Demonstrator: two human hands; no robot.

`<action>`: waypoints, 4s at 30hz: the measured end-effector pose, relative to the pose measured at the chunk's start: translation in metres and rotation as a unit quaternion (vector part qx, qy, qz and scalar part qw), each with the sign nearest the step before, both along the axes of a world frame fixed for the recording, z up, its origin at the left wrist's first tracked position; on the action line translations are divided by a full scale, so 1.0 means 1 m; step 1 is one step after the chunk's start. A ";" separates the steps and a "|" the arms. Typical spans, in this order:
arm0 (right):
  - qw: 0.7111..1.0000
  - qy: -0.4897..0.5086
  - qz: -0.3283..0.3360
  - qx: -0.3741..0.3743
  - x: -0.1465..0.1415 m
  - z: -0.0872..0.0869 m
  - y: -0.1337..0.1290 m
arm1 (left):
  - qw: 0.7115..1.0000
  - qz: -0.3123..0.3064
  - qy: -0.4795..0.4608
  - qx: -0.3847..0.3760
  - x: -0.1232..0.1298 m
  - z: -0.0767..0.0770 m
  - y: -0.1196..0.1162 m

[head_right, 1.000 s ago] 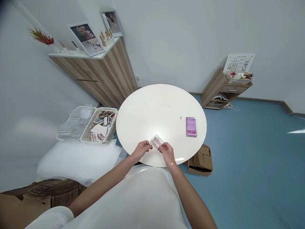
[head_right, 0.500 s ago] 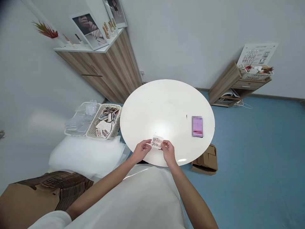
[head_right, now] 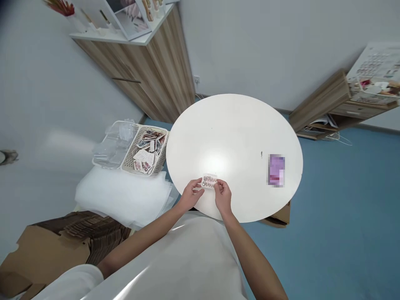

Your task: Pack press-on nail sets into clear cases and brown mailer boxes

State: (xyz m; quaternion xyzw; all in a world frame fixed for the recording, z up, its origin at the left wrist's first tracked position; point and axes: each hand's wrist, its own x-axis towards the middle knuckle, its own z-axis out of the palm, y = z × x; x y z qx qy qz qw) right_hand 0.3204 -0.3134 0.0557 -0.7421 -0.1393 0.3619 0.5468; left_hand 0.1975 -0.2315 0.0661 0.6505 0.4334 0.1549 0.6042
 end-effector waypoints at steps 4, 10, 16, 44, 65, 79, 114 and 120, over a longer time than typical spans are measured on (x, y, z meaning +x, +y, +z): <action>0.996 0.008 0.091 -0.023 -0.017 -0.007 0.036 | 0.997 0.061 0.054 0.007 -0.019 -0.009 0.029; 0.975 0.022 0.216 -0.045 -0.052 -0.029 0.097 | 0.989 0.106 0.106 0.001 -0.051 -0.035 0.086; 0.967 -0.001 0.230 -0.107 -0.067 -0.045 0.133 | 0.985 0.059 0.159 -0.024 -0.063 -0.059 0.123; 0.988 0.032 0.126 -0.077 -0.087 -0.046 0.150 | 0.990 0.126 0.040 -0.057 -0.060 -0.064 0.136; 0.958 0.065 0.272 -0.062 -0.064 -0.012 0.054 | 0.976 0.189 0.046 -0.099 -0.077 -0.040 0.042; 0.917 0.169 0.350 -0.086 -0.120 -0.003 0.070 | 0.962 0.270 0.018 -0.035 -0.182 -0.011 0.026; 0.892 0.132 0.430 0.042 -0.259 -0.014 0.408 | 0.915 0.318 0.188 0.163 -0.292 0.007 0.307; 0.889 0.179 0.420 0.025 -0.268 -0.032 0.432 | 0.924 0.286 0.217 0.130 -0.290 -0.001 0.341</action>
